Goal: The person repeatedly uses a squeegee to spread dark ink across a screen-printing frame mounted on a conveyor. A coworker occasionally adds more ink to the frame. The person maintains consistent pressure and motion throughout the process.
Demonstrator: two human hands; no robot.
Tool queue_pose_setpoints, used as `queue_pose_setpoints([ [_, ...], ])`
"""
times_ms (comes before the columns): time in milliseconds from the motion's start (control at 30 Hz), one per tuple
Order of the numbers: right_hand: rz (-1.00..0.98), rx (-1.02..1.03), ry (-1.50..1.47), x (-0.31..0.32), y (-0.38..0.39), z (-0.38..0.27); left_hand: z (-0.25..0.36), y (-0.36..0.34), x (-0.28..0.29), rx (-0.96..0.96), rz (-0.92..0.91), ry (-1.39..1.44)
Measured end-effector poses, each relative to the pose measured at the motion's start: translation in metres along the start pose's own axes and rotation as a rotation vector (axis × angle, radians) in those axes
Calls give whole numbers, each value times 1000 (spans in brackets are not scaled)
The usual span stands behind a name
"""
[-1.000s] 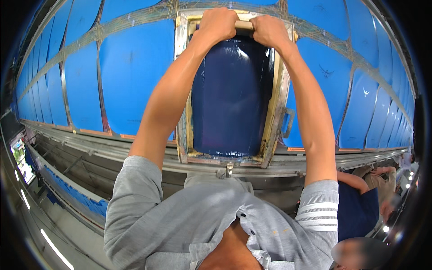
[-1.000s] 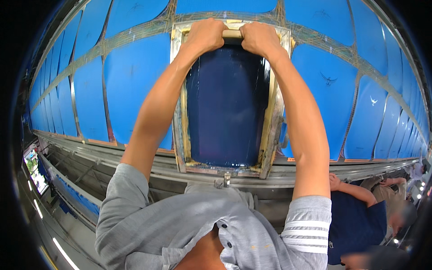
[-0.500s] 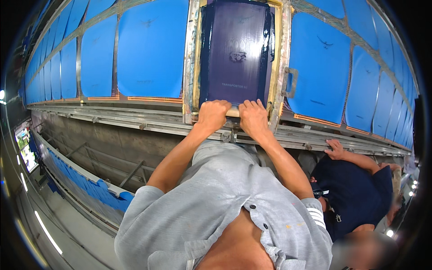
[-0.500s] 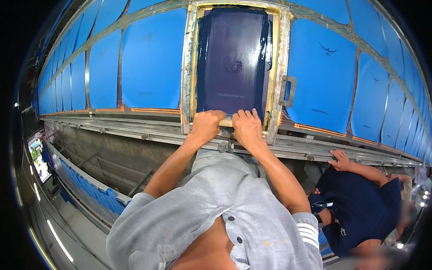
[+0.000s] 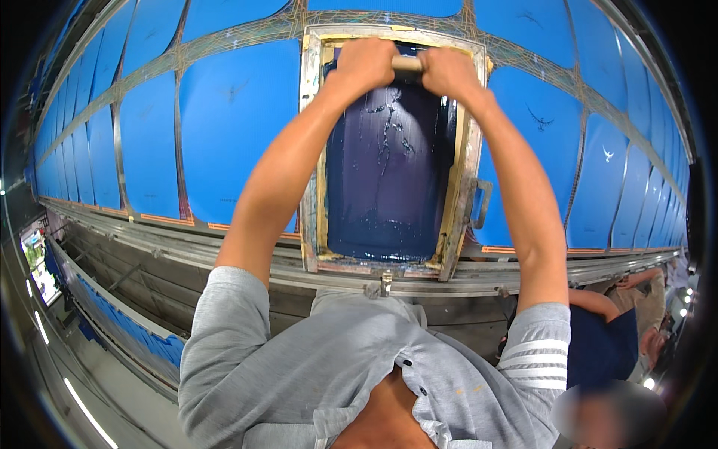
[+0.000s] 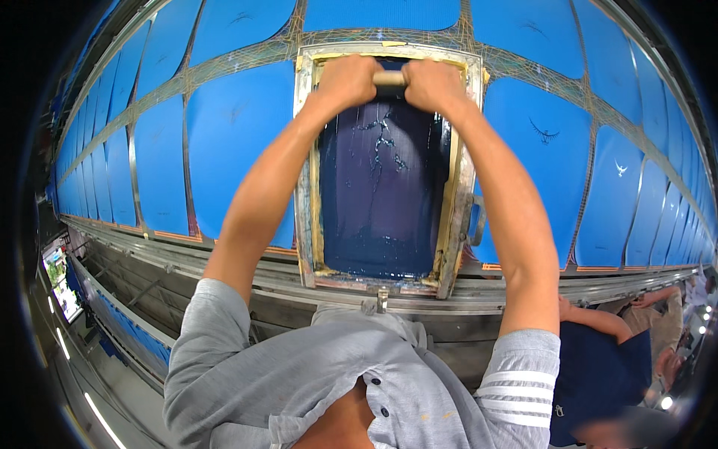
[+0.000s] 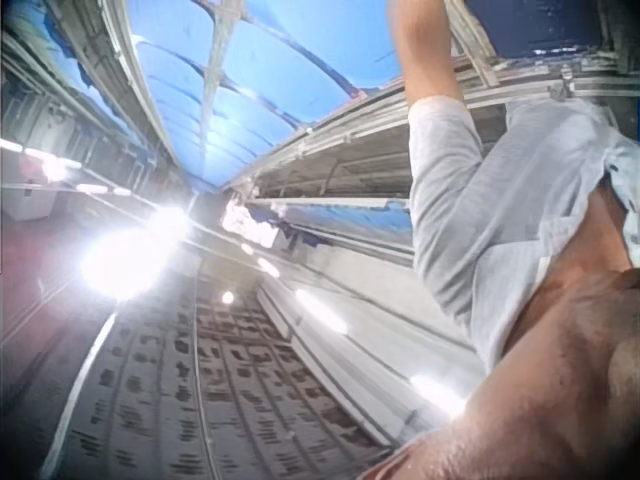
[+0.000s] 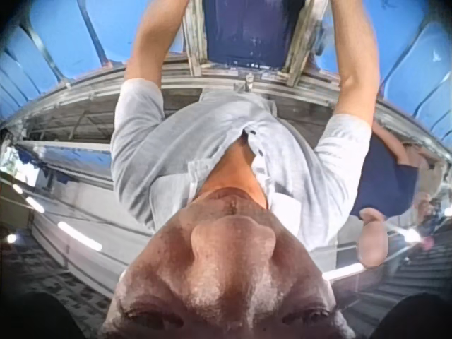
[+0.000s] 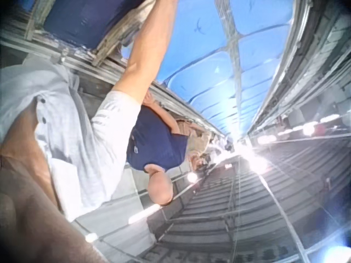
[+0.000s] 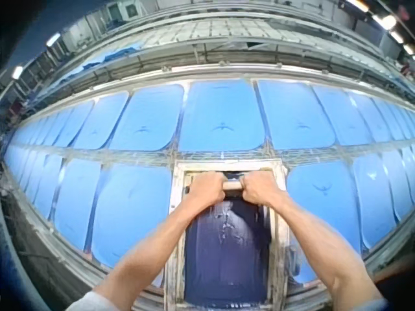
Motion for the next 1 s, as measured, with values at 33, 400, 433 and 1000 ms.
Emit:
queue_pose_setpoints([
  [33, -3, 0, 6, 5, -18, 8, -6, -19, 3, -9, 11, 3],
  [400, 8, 41, -33, -19, 25, -17, 7, 28, -11, -41, -17, -27],
  [433, 6, 26, -63, -18, 51, -33, 16, 56, -12, -8, -50, -4],
  [1000, 471, -265, -99, -48, 289, -21, 131, 345, -56, 4, -23, 201],
])
Point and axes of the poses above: each hand's wrist, its own y-axis away from the middle knuckle, its own x-axis out of the back of the hand, z = x × y, the point moved 8 cm from there along -y, towards the middle knuckle, and after that the axes turned 5 degrees about -y, right-handed, at the moved point
